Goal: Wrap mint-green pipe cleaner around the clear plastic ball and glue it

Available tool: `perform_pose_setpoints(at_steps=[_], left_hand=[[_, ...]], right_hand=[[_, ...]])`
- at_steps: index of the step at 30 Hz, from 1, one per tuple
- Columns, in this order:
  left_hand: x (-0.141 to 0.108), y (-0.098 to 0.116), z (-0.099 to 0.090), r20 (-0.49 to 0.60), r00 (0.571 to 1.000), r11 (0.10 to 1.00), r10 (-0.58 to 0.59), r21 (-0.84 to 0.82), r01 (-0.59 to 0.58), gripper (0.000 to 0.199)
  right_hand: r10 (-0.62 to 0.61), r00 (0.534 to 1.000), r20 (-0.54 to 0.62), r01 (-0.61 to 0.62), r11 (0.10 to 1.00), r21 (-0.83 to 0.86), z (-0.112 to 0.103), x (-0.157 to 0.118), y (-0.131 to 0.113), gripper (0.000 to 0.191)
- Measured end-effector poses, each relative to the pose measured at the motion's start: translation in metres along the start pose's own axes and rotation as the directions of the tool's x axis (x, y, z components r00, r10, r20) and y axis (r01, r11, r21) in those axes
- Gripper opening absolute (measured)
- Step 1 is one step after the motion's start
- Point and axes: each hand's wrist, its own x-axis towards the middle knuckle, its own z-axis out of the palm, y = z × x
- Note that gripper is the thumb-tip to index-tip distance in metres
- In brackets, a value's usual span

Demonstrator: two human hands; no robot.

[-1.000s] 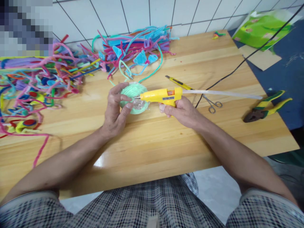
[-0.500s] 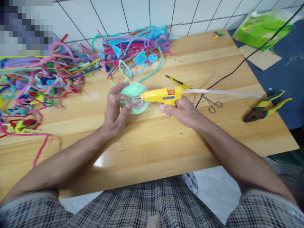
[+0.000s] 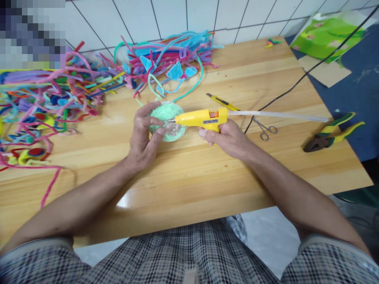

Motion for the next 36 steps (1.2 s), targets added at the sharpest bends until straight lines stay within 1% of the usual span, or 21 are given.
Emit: perform_pose_setpoints(at_steps=[3,7,9,11,13,15,17,19,21,24,30,33,36], left_hand=[[0.000,0.000,0.000,-0.009,1.000,1.000,0.008,0.002,-0.008,0.022],[0.000,0.000,0.000,-0.006,1.000,1.000,0.011,0.008,-0.011,0.021],[0.000,0.000,0.000,-0.005,1.000,1.000,0.008,0.022,-0.008,0.021],[0.000,0.000,0.000,-0.009,1.000,1.000,0.006,0.031,-0.006,0.022],[0.000,0.000,0.000,-0.009,1.000,1.000,0.007,0.023,-0.007,0.022],[0.000,0.000,-0.001,-0.008,1.000,1.000,0.007,0.007,-0.007,0.023],[0.001,0.001,-0.001,-0.016,1.000,1.000,0.008,-0.001,-0.008,0.021],[0.001,0.002,-0.001,-0.024,1.000,1.000,0.012,0.002,-0.012,0.019],[0.002,0.003,0.000,-0.028,0.999,1.000,0.022,0.012,-0.021,0.019],[0.002,0.003,0.000,-0.031,0.999,0.999,0.035,0.023,-0.034,0.018],[0.001,0.000,0.000,-0.009,0.999,0.999,0.039,0.029,-0.039,0.021],[0.001,0.000,0.000,-0.010,0.999,0.999,0.039,0.031,-0.039,0.021],[0.001,0.001,0.000,-0.015,0.999,0.999,0.042,0.035,-0.041,0.021]], right_hand=[[-0.024,1.000,-0.003,0.024,1.000,-0.017,0.000,0.000,-0.002,0.045],[-0.024,1.000,0.008,0.024,0.999,-0.047,0.000,-0.002,-0.003,0.045],[-0.048,0.999,-0.006,0.047,0.995,-0.083,-0.001,-0.003,-0.003,0.045],[-0.085,0.996,-0.036,0.079,0.987,-0.136,-0.001,-0.005,-0.003,0.042],[-0.127,0.990,-0.063,0.112,0.971,-0.210,-0.001,-0.006,-0.002,0.035],[-0.218,0.974,-0.069,0.188,0.935,-0.300,-0.002,-0.007,-0.001,0.029],[-0.322,0.946,-0.048,0.276,0.872,-0.403,-0.003,-0.008,0.000,0.027],[-0.382,0.924,-0.017,0.323,0.804,-0.500,-0.004,-0.009,0.002,0.027],[-0.401,0.916,-0.003,0.327,0.752,-0.573,-0.005,-0.012,0.004,0.027],[-0.423,0.906,-0.014,0.321,0.708,-0.629,-0.005,-0.018,0.002,0.025],[-0.469,0.883,0.026,0.356,0.633,-0.687,-0.002,-0.028,-0.012,0.010],[-0.496,0.867,0.049,0.383,0.599,-0.703,-0.002,-0.029,-0.015,0.010],[-0.505,0.861,0.061,0.395,0.587,-0.707,-0.002,-0.029,-0.014,0.011]])
